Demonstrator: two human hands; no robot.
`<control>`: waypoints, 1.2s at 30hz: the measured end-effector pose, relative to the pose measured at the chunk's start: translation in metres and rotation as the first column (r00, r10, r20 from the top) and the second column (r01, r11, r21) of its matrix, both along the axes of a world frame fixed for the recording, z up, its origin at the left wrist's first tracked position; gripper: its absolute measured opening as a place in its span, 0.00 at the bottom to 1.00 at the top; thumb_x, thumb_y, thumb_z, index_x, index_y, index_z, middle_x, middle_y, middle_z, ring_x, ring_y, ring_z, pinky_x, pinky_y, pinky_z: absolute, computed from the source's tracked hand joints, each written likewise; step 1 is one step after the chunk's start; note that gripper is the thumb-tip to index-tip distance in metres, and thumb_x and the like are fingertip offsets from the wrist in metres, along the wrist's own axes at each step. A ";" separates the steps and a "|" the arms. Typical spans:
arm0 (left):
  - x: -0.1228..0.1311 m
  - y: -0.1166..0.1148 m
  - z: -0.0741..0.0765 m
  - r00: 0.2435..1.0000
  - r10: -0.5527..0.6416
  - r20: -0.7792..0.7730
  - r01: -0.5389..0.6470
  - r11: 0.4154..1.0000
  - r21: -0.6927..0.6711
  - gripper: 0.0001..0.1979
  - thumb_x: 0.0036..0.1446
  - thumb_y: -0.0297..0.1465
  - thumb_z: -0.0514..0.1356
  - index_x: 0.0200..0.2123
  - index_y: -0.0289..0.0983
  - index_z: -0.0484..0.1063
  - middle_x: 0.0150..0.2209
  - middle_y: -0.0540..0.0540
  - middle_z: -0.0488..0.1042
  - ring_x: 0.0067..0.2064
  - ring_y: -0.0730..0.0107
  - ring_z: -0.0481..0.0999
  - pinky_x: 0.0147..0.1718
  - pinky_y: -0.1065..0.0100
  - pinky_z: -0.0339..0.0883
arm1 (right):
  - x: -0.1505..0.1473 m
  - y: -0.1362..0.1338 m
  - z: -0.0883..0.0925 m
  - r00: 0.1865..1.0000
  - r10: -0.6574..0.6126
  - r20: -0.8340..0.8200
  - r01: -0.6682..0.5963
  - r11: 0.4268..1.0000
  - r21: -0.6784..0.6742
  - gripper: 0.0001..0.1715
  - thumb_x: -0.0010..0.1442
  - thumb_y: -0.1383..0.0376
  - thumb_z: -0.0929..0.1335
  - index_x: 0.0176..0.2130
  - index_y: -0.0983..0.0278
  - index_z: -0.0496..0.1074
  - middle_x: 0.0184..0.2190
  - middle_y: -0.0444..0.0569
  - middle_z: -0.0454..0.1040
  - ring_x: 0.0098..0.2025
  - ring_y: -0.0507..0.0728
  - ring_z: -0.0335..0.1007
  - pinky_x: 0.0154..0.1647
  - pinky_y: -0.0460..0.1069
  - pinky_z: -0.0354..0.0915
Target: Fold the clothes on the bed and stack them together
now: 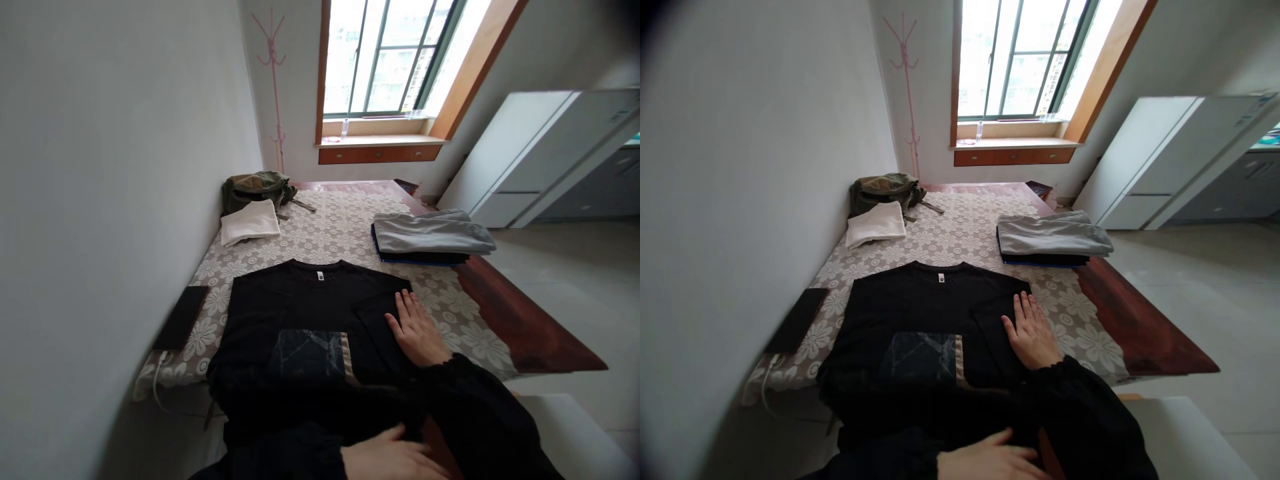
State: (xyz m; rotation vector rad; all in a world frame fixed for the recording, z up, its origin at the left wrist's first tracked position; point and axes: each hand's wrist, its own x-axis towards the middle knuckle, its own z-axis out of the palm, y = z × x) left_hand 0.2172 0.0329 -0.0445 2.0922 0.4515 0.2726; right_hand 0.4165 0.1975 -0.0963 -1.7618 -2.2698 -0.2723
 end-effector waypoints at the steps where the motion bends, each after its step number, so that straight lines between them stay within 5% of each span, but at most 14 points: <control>1: -0.022 -0.002 0.013 0.997 0.070 0.033 -0.068 0.996 -0.059 0.28 0.69 0.51 0.55 0.68 0.51 0.67 0.63 0.48 0.76 0.66 0.54 0.72 0.69 0.44 0.57 | -0.002 -0.001 0.001 1.000 -0.004 0.000 0.004 1.000 0.003 0.42 0.73 0.53 0.55 0.74 0.77 0.53 0.75 0.66 0.52 0.77 0.69 0.45 0.75 0.63 0.50; 3: -0.070 -0.005 0.041 0.941 0.333 0.053 -0.323 0.936 -0.142 0.28 0.70 0.50 0.55 0.68 0.48 0.66 0.65 0.46 0.74 0.67 0.56 0.72 0.70 0.50 0.57 | -0.004 -0.002 0.003 1.000 0.005 0.016 -0.005 1.000 0.003 0.42 0.73 0.53 0.53 0.75 0.75 0.53 0.75 0.64 0.52 0.77 0.68 0.44 0.76 0.64 0.45; 7: -0.161 0.001 0.076 0.599 0.801 0.018 -0.801 0.599 0.022 0.23 0.72 0.47 0.50 0.62 0.50 0.74 0.64 0.48 0.75 0.65 0.58 0.73 0.67 0.55 0.66 | -0.003 0.000 0.004 0.999 0.023 0.047 -0.024 1.000 0.011 0.41 0.74 0.54 0.51 0.74 0.75 0.55 0.75 0.63 0.55 0.77 0.67 0.45 0.77 0.66 0.39; 10: -0.210 0.021 0.066 0.385 0.923 0.018 -0.880 0.360 0.310 0.25 0.73 0.43 0.46 0.65 0.46 0.71 0.68 0.49 0.69 0.70 0.60 0.67 0.70 0.55 0.61 | -0.001 0.002 0.001 0.999 0.041 0.032 -0.041 0.999 0.001 0.41 0.74 0.54 0.51 0.73 0.78 0.56 0.75 0.66 0.54 0.77 0.68 0.46 0.76 0.64 0.46; 12: -0.232 0.035 0.046 0.298 0.954 -0.035 -0.806 0.271 0.526 0.28 0.73 0.41 0.44 0.70 0.40 0.65 0.73 0.46 0.62 0.74 0.57 0.58 0.72 0.50 0.54 | 0.000 0.003 -0.002 0.998 0.056 0.014 -0.056 0.998 0.004 0.41 0.74 0.54 0.53 0.74 0.77 0.53 0.75 0.65 0.53 0.77 0.68 0.47 0.75 0.64 0.50; 15: -0.247 0.046 0.017 0.220 0.967 -0.126 -0.637 0.240 0.733 0.31 0.71 0.39 0.46 0.73 0.36 0.59 0.73 0.42 0.60 0.76 0.53 0.53 0.72 0.47 0.52 | 0.001 0.004 -0.004 0.998 0.070 -0.007 -0.069 0.997 0.025 0.42 0.73 0.54 0.55 0.77 0.73 0.46 0.76 0.63 0.52 0.76 0.69 0.49 0.74 0.64 0.53; 18: -0.250 0.044 0.002 0.197 0.967 -0.161 -0.544 0.245 0.803 0.33 0.70 0.40 0.48 0.74 0.35 0.56 0.74 0.40 0.58 0.76 0.53 0.52 0.73 0.48 0.51 | 0.000 0.004 -0.003 0.998 0.055 -0.017 -0.055 0.998 0.026 0.42 0.73 0.54 0.54 0.77 0.71 0.45 0.76 0.62 0.51 0.76 0.68 0.50 0.73 0.64 0.54; 24: -0.260 0.061 0.011 0.236 0.931 -0.279 -0.531 0.364 0.765 0.36 0.70 0.47 0.47 0.72 0.31 0.60 0.75 0.37 0.54 0.76 0.48 0.53 0.72 0.47 0.51 | -0.001 0.004 0.000 0.999 0.048 -0.001 -0.048 0.999 0.017 0.41 0.73 0.53 0.53 0.75 0.74 0.52 0.74 0.64 0.55 0.76 0.68 0.50 0.74 0.63 0.53; 30: -0.258 0.103 0.008 0.152 0.973 -0.174 -0.564 0.230 0.793 0.36 0.71 0.46 0.45 0.72 0.28 0.58 0.76 0.32 0.52 0.76 0.46 0.50 0.72 0.48 0.51 | -0.018 0.010 0.010 0.997 -0.003 0.081 0.003 1.000 0.003 0.38 0.71 0.59 0.55 0.71 0.78 0.60 0.71 0.70 0.59 0.74 0.74 0.54 0.71 0.69 0.55; 36: -0.262 0.106 -0.003 0.136 0.977 -0.166 -0.548 0.213 0.809 0.37 0.70 0.48 0.47 0.72 0.30 0.58 0.75 0.32 0.53 0.76 0.44 0.51 0.71 0.48 0.53 | -0.033 0.018 0.011 0.994 -0.055 0.093 0.051 0.998 0.043 0.37 0.72 0.59 0.55 0.70 0.80 0.62 0.72 0.69 0.59 0.75 0.73 0.52 0.72 0.65 0.53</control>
